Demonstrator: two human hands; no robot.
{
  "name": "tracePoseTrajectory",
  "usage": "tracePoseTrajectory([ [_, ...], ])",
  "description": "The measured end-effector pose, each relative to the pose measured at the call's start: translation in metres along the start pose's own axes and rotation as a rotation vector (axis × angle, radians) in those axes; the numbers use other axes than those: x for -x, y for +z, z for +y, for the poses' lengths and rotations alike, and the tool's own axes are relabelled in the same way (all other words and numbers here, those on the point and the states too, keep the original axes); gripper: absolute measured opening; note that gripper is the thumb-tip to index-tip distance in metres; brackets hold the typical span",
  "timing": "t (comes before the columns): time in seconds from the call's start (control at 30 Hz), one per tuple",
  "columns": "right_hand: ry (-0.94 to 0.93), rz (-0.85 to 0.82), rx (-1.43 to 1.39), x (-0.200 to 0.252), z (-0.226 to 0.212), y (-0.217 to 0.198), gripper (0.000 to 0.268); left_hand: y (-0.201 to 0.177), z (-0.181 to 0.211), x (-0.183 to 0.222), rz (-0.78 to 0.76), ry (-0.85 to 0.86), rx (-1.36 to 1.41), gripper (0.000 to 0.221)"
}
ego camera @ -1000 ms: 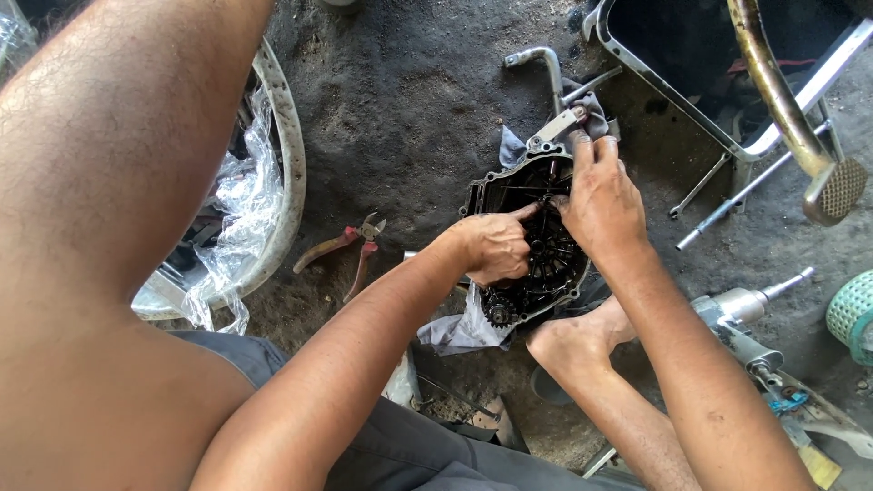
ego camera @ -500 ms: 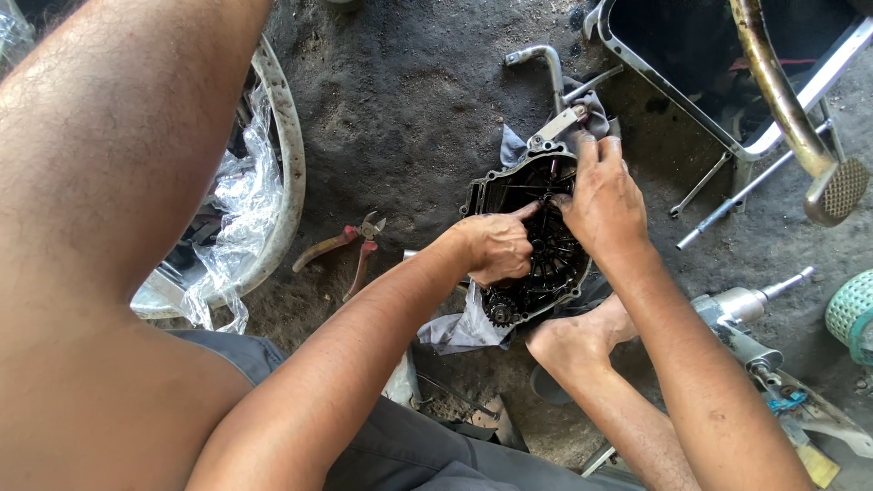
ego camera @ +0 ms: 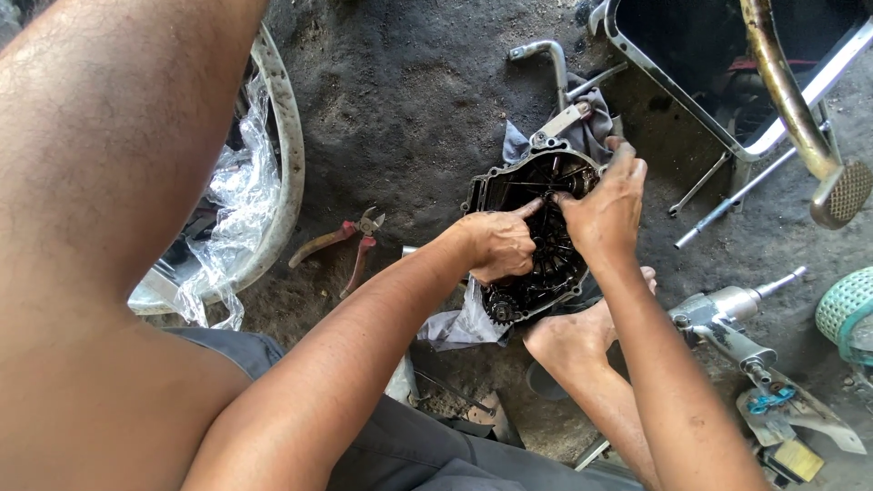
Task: Cleaning the interior of a motorcycle engine cover and removing internal components.
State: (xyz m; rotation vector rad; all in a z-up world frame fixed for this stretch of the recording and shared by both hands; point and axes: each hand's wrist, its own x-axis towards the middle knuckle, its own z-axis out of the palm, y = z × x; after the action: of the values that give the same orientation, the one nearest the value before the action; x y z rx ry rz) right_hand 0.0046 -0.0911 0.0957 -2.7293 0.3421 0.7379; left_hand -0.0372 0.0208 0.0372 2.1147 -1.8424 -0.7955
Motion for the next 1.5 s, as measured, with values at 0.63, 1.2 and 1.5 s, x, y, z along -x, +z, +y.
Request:
tracePoseTrajectory([
  [0.63,0.05,-0.016,0.008,-0.003,0.017,0.011,0.056,0.011,0.0,-0.004,0.061,-0.014,-0.004,0.023],
  [1.2,-0.322,-0.128,0.691,-0.024,-0.01,0.003,0.064,0.012,0.0,-0.004,0.02,0.0,-0.003,0.022],
  [1.5,-0.461,-0.286,0.744,-0.049,0.021,0.01,0.056,0.019,0.002,-0.007,0.038,-0.024,-0.033,0.026],
])
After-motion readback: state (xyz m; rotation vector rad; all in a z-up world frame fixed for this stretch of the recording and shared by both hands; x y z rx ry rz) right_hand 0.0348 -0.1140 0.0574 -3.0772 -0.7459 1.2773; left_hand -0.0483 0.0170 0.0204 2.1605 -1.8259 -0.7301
